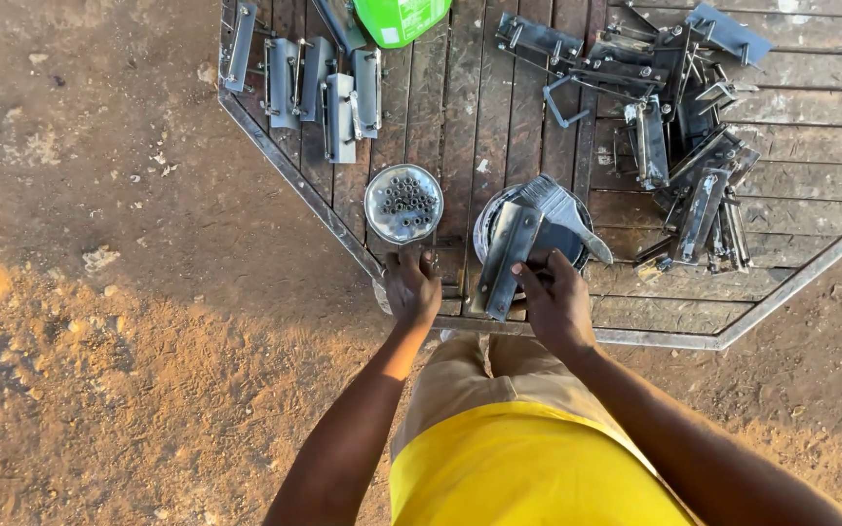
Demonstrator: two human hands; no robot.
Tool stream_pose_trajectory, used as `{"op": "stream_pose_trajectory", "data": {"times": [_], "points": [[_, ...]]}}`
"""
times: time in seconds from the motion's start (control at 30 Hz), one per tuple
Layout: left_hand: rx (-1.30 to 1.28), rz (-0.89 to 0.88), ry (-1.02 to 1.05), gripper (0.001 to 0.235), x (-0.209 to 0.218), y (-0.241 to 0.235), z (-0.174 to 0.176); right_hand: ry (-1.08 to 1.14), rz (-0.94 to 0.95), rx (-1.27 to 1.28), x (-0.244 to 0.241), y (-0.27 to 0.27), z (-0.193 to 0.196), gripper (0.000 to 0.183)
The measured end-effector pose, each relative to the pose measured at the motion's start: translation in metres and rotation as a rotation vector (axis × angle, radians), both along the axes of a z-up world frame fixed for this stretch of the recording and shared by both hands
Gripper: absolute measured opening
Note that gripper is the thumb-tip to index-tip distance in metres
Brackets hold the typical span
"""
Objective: Painting small metal components with a brush and liquid paint on a metal workbench.
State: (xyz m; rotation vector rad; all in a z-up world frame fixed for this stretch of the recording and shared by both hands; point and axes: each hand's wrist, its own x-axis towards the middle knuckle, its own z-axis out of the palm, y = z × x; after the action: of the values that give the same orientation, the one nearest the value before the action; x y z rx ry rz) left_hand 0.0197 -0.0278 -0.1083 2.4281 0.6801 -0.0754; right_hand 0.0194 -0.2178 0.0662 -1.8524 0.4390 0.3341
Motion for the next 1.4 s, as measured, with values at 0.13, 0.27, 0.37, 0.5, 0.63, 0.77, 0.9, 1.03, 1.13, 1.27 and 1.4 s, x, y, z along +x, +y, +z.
{"op": "stream_pose_trajectory", "data": {"times": [0.13,0.27,0.37,0.5,0.63,0.77,0.9,1.03,1.13,1.27,1.4], "points": [[-0.284,-0.044,-0.249,0.039,-0.012,-0.016,0.068,0.059,-0.194,0.221,0.009,0.001,0.022,0.022],[-0.836,-0.236,-0.380,0.026,-0.026,-0.028,0.132,0.059,-0.315,0.337,0.012,0.007,0.030,0.023],[-0.783,-0.277,-0.333,0.020,-0.035,-0.032,0.117,0.080,-0.346,0.357,0.009,0.003,0.029,0.023],[-0.548,-0.271,-0.357,0.021,-0.036,-0.035,0.115,-0.002,-0.275,0.233,0.008,-0.020,0.013,0.038],[-0.396,-0.267,-0.395,0.016,-0.036,-0.029,0.110,-0.563,-0.114,-0.580,0.021,-0.086,-0.061,0.029],[-0.526,-0.204,-0.319,0.017,-0.039,-0.021,0.126,-0.288,0.125,-0.680,0.036,-0.108,-0.083,0.053],[-0.923,-0.021,-0.122,0.018,-0.040,-0.017,0.139,-0.192,0.108,-0.603,0.046,-0.106,-0.065,0.038],[-0.977,0.053,-0.099,0.016,-0.040,-0.015,0.128,-0.314,-0.032,-0.118,0.042,-0.097,-0.009,0.012],[-0.916,0.100,-0.094,0.015,-0.040,-0.010,0.132,-0.354,-0.139,0.086,0.039,-0.101,-0.008,0.013],[-0.814,0.038,-0.172,0.018,-0.038,-0.002,0.127,-0.406,-0.019,-0.005,0.040,-0.098,-0.040,0.008],[-0.787,0.041,-0.204,0.017,-0.036,-0.003,0.131,-0.545,0.203,-0.426,0.052,-0.085,-0.070,0.011]]}}
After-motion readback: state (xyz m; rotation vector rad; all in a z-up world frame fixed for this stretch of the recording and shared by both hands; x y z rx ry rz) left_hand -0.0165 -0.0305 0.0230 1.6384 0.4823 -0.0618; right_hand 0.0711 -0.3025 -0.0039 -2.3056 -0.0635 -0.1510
